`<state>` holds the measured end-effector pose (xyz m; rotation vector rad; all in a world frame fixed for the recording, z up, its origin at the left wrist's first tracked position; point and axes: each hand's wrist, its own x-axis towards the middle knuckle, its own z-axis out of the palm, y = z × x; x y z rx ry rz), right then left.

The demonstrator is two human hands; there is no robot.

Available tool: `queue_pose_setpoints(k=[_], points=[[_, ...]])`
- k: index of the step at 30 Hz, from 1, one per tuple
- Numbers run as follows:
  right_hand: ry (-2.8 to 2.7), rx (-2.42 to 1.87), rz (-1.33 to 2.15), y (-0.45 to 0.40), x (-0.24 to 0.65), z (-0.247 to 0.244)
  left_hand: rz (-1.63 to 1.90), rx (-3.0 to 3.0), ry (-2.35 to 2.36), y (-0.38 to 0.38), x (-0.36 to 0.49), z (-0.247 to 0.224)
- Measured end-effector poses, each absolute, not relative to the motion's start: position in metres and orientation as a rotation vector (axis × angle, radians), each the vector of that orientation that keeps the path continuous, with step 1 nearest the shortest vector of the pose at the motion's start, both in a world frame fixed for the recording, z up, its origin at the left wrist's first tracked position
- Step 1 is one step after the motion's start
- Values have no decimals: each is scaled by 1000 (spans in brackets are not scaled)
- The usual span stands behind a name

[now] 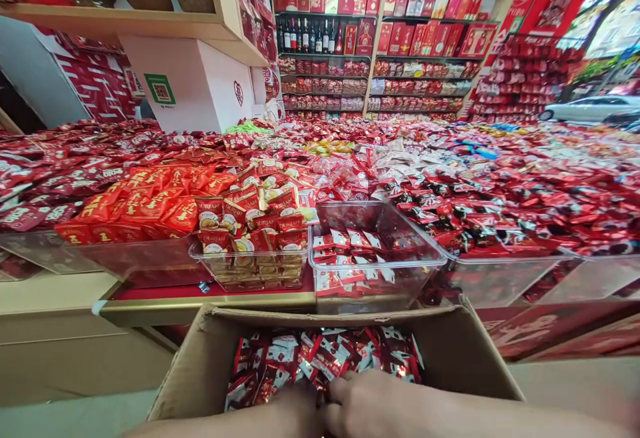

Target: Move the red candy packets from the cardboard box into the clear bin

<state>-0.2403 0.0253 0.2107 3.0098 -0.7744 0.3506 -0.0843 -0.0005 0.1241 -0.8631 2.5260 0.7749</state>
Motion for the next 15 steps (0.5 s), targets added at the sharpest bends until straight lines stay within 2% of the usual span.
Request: queue_pose_setpoints(k=[3, 6, 9, 15], points=[[-940, 2902, 292, 32, -236, 141, 589, -769, 2428, -3, -90, 129], [-1158, 2917, 372, 33, -237, 120, 524, -718, 2413, -7, -89, 144], [-1293, 2998, 287, 33, -236, 135, 535, -659, 2448, -7, -90, 159], [-1464, 3214, -216, 17, -244, 186, 630, -690, 2470, -16, -93, 187]])
